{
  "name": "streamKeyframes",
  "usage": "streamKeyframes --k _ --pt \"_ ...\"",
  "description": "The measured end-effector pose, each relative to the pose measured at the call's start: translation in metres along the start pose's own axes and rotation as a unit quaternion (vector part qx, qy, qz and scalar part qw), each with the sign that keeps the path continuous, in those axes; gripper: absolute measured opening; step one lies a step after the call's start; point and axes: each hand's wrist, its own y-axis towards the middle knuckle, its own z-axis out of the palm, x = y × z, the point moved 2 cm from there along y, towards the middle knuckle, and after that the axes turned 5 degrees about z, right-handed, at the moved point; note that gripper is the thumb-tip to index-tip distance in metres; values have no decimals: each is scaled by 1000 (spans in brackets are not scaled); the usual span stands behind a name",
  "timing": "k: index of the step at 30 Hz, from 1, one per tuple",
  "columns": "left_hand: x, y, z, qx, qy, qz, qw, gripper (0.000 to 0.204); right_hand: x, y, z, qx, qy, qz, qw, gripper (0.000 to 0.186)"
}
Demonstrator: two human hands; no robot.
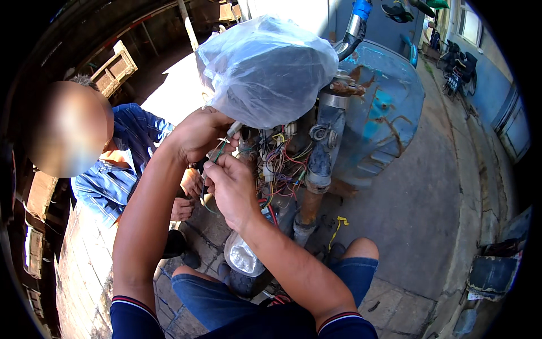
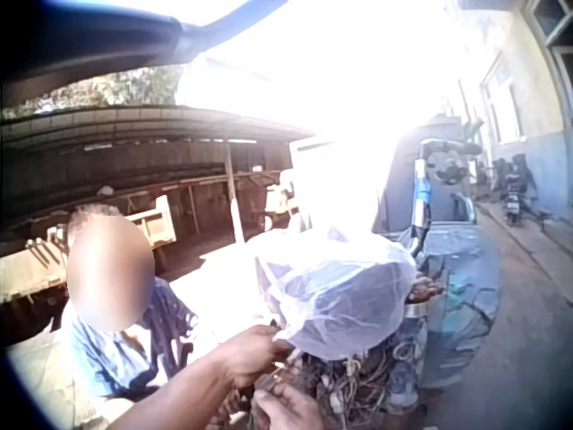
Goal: The person uses a multimeter to test the electrical continuity of various wires in a motorcycle's exposed wiring harness. They systematically probe different colored wires and connectors with the multimeter probes. Later, they use a pair of red scissors to cut a wire within the harness.
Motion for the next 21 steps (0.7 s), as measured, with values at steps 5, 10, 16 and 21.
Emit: streamKeyframes --k 5,10,16,21 --pt "0 4 6 19 15 8 1000 16 3 -6 3 -19 61 11 998 13" --pt "-2 5 13 -10 30 44 999 12 16 -6 4 -78 67 -12 995 23" --pt "1 11 13 -34 -24 -1 999 8 23 6 -1 -60 134 -17 989 27" --pt "4 17 11 -34 -1 -3 999 8 20 6 2 -79 153 -14 985 28"
